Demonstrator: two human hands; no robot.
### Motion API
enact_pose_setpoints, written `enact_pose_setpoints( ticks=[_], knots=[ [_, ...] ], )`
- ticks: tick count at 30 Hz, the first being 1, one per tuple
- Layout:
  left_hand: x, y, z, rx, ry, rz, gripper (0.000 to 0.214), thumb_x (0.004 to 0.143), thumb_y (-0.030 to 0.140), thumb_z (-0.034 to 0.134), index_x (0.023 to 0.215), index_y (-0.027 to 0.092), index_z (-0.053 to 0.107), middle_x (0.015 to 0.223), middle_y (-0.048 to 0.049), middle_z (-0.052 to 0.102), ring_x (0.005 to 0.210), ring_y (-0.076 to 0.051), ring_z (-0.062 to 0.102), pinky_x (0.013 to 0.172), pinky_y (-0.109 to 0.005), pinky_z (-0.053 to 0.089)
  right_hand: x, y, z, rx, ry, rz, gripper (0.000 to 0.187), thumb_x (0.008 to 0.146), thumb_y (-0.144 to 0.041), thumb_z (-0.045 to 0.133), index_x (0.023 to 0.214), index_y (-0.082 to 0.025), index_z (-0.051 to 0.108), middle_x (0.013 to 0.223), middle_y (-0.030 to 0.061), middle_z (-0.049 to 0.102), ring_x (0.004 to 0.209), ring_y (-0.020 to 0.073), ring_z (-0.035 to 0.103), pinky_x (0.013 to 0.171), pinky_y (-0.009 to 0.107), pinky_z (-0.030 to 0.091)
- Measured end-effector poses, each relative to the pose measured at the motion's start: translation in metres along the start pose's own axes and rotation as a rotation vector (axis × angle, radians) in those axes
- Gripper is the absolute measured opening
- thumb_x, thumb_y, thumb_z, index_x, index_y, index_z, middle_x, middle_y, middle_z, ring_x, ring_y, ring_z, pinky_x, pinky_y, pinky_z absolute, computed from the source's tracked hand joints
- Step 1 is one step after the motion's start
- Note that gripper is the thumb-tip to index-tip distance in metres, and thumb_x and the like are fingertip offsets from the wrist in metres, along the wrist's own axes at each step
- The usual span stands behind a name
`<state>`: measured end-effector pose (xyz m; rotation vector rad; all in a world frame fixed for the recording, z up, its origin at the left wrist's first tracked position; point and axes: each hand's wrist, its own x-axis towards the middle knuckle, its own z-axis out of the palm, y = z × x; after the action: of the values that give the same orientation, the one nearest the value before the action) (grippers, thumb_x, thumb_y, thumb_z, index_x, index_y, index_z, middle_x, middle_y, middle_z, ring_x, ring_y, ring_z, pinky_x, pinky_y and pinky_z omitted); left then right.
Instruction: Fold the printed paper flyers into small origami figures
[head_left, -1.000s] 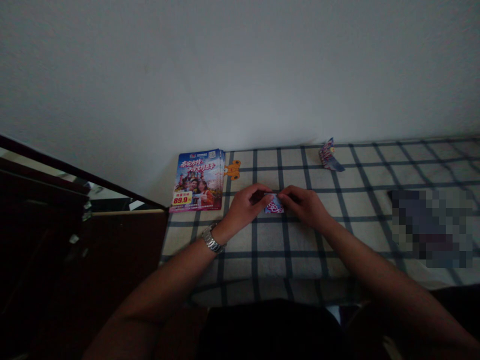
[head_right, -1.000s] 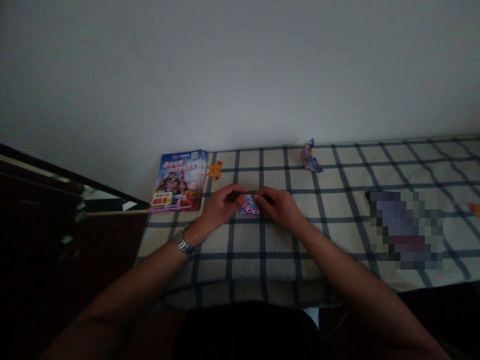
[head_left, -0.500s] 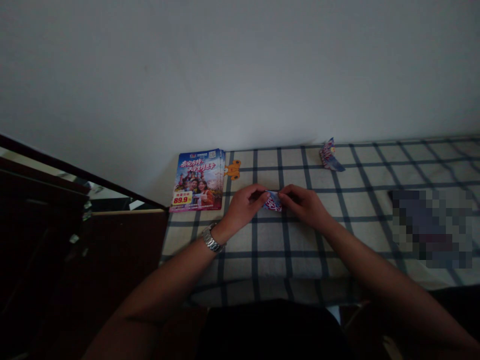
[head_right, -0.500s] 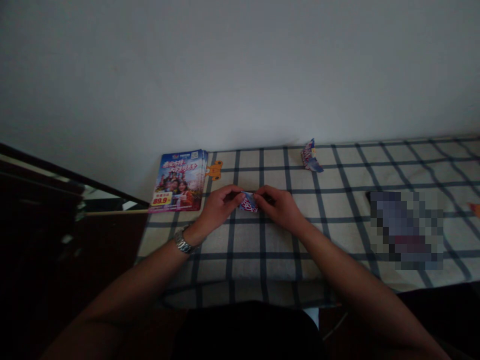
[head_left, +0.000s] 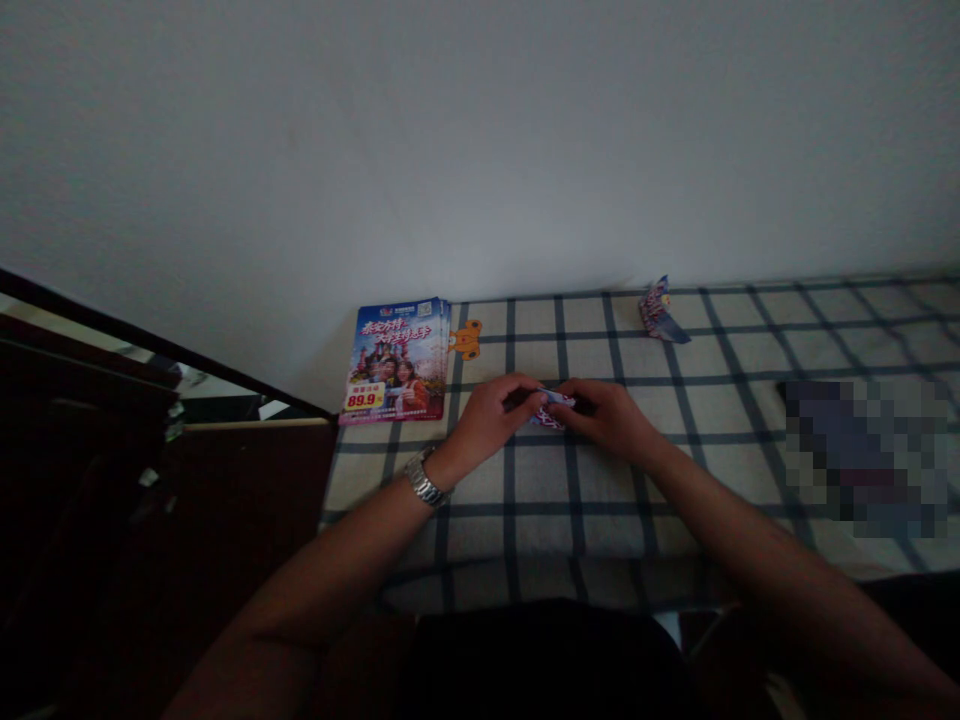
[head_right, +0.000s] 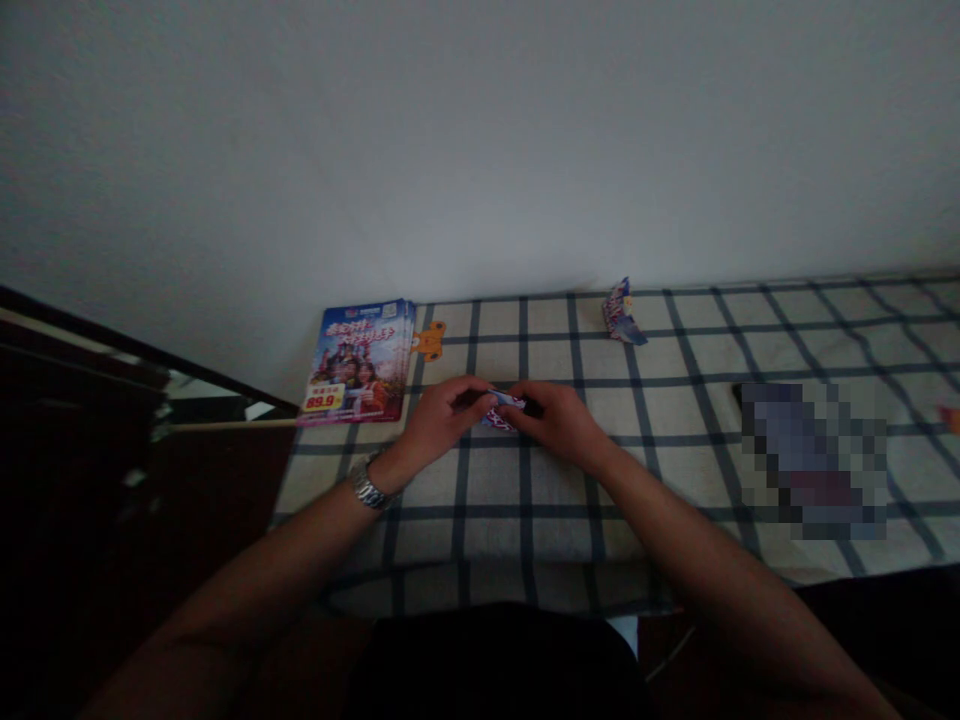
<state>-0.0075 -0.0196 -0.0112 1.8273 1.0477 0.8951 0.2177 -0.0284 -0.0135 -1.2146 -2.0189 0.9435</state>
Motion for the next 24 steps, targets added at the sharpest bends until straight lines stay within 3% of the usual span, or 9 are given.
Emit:
enact_pose_setpoints(
  ticks=[12,24],
  knots=[
    [0.0003,0.0032,0.0025,-0.110,-0.002,-0.026,0.028,0.097,0.045,0.069,0.105,0.019,0.073,0.099,-0.0048,0.078,0.086,-0.017,0.074,0.079,-0.029,0.060,0.0011,-0.0057,-0.0040,0.039,0.142,0.048,0.028,0.094,-0.048,0.068,0.093,-0.020,0.072,0.074,0.0018,0.071,0.062,0.0157,0.061,0.057,0.026,0.044],
    [0.0005,0.0000,0.0006,-0.063,-0.001,0.013,0.023,0.098,0.041,0.066,0.095,0.019,0.071,0.089,-0.0032,0.074,0.079,-0.016,0.069,0.072,-0.027,0.055,-0.0005,0.0006,-0.0004,0.086,0.060,0.021,0.029,0.098,-0.050,0.065,0.095,-0.021,0.069,0.076,0.0010,0.069,0.065,0.0156,0.061,0.058,0.026,0.045]
  ],
)
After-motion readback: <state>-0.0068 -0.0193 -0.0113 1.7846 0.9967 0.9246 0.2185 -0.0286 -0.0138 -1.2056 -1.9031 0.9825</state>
